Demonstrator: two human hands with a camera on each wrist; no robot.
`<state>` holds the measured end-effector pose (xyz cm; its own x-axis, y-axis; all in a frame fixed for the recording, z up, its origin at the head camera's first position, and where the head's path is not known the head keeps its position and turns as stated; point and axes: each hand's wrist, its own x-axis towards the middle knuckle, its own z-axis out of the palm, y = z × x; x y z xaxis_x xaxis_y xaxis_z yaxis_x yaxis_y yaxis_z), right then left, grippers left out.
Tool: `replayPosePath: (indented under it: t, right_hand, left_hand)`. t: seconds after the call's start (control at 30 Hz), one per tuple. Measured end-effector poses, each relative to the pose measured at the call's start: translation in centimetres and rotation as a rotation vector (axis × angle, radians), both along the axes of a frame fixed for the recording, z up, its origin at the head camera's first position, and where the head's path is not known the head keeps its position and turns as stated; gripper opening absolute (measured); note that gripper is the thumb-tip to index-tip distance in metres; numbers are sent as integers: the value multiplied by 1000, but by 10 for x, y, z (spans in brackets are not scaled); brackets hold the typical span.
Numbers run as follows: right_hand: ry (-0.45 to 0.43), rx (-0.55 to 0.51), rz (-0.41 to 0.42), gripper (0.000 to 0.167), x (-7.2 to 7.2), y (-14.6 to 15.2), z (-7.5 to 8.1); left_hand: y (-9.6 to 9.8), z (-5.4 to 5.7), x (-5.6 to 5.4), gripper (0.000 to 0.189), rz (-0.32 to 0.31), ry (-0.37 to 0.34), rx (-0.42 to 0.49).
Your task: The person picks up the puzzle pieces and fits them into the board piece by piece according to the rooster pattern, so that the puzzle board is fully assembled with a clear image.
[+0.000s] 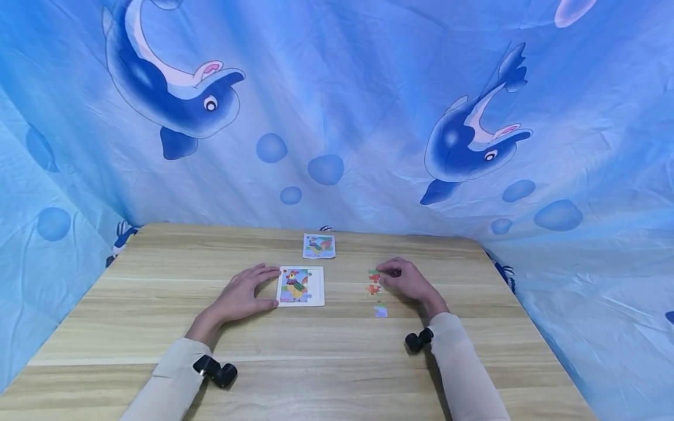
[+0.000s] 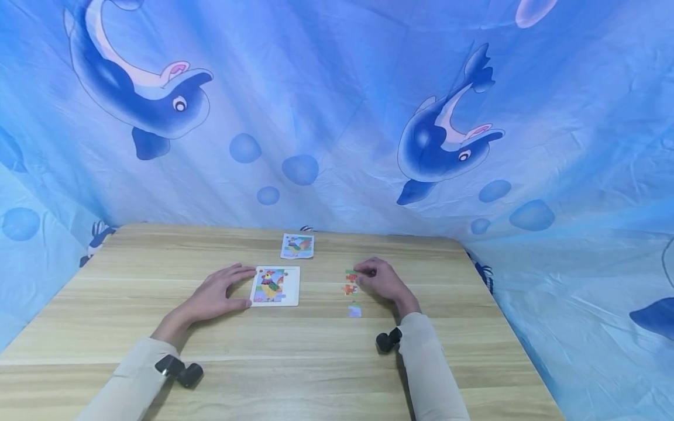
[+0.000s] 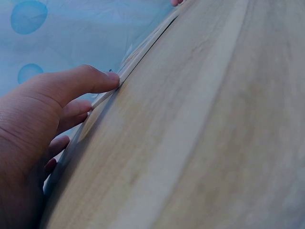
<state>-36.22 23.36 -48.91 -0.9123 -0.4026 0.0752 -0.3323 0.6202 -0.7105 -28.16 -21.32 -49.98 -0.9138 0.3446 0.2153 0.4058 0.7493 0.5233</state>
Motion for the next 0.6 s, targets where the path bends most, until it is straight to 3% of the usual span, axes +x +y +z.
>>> replayPosePath:
  t: [0.2,0.6]
  right_hand:
    - [3,-10,11,32,1,-2,0]
    - [-8,2,-52,26,3,-10,2]
  left_hand:
    - [0,0,1,74,4,-12,2]
    - [0,2,1,75,5,-17,-3]
